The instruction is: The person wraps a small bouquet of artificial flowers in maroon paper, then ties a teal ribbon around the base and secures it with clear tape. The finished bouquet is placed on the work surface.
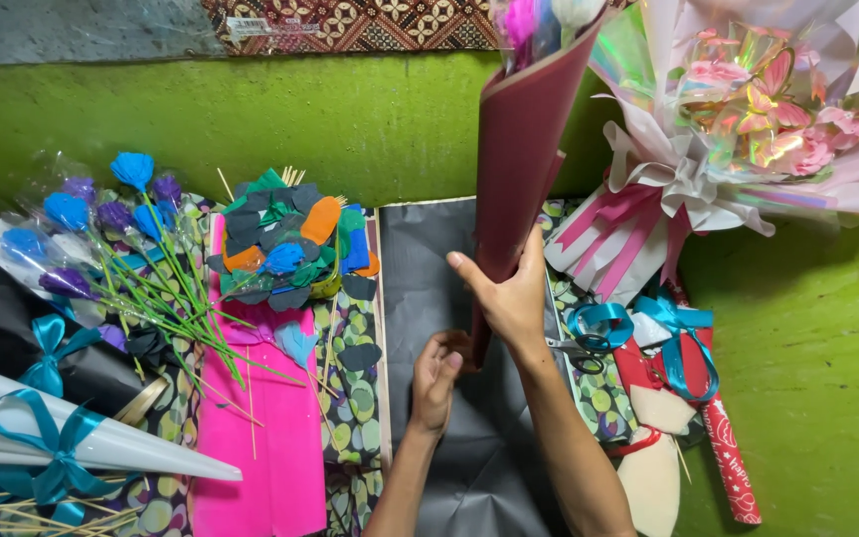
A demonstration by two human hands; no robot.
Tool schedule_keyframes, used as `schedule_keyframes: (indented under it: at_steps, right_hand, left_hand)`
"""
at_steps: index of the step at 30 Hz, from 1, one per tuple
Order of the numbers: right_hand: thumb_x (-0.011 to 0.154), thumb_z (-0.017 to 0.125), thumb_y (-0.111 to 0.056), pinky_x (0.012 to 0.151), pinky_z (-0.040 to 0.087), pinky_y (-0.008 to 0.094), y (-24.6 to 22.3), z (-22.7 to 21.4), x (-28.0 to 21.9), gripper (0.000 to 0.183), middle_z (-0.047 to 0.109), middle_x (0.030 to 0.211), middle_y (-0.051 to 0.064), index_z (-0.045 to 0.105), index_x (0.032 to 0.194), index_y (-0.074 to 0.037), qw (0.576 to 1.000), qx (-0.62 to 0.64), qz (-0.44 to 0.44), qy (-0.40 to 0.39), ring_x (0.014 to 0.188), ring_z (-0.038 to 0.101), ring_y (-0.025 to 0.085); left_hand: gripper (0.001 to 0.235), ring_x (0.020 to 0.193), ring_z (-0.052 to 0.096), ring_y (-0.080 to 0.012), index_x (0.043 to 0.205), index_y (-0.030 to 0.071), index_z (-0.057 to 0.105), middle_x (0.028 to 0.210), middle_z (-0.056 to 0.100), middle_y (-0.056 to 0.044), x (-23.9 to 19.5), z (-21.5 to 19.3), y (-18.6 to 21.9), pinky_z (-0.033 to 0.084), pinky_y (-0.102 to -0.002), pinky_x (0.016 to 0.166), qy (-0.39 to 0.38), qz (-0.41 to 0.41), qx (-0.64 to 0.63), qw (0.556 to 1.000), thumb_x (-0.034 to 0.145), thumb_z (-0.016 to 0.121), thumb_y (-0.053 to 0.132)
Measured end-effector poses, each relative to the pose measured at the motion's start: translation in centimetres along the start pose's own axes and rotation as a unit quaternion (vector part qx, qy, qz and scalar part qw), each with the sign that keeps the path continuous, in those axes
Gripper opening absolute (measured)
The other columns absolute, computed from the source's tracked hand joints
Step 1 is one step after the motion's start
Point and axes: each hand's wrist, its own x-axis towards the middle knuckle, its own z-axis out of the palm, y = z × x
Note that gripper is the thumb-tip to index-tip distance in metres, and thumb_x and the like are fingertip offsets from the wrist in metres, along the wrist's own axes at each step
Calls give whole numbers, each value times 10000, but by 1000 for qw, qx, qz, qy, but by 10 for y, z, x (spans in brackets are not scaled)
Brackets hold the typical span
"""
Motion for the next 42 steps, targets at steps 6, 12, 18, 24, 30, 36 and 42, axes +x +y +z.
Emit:
schedule_keyframes:
  at_steps: [6,12,18,24,30,36,42]
  right_hand:
    - [691,949,-119,613,620,350,13,3,-27,546,753,956,101,633,1137,-103,989,66,37,-127,790,697,170]
    - [654,946,-38,799,625,417,46,8,-41,804,692,1230,152,576,1368,-58,966,130,71,-214,1052,637,218]
    - [707,888,-213,987,537,291,108,-3,-77,859,697,1260,76,494,1457,-70,958,74,170,-217,1117,668,157]
    - [761,831,-40,359,337,283,125,-3,-88,313,631,679,80,545,887,-34,937,131,235,-223,409,456,148]
    - [781,861,-64,386,397,297,109,1,-95,317,554,585,108,554,854,-25,933,81,282,-211,378,497,183]
    - [748,885,-130,570,558,319,121,1,-98,334,682,740,87,597,894,-43,943,41,268,-192,580,685,201]
    - [702,885,-409,664,466,289,116,-17,-103,504,661,873,16,668,1046,-111,949,-223,111,-193,746,591,165]
  left_hand:
    - [858,1232,558,-329,1494,-32,397,1318,567,-252,68,20,93,467,-492,1052,-118,83,94,985,946,525,615]
    - [691,1080,645,-226,1394,19,540,1207,696,-162,96,34,112,547,-430,946,-110,39,146,982,823,833,276]
    - [721,1037,689,-198,1300,59,539,1192,689,-114,102,29,89,584,-326,875,40,-37,178,983,691,847,290]
    - [771,1061,672,-249,1378,63,509,1235,667,-148,107,23,81,593,-368,885,19,-70,77,994,703,836,240]
    - [518,826,714,-228,1161,6,634,971,723,-144,107,20,68,607,-344,700,14,-65,39,997,718,858,156]
    - [538,794,741,-254,1187,28,596,941,726,-168,110,27,70,609,-360,679,48,-92,81,991,721,831,158]
    - [635,754,724,-243,1287,57,527,928,694,-156,106,25,63,603,-366,626,54,-138,101,984,735,815,178]
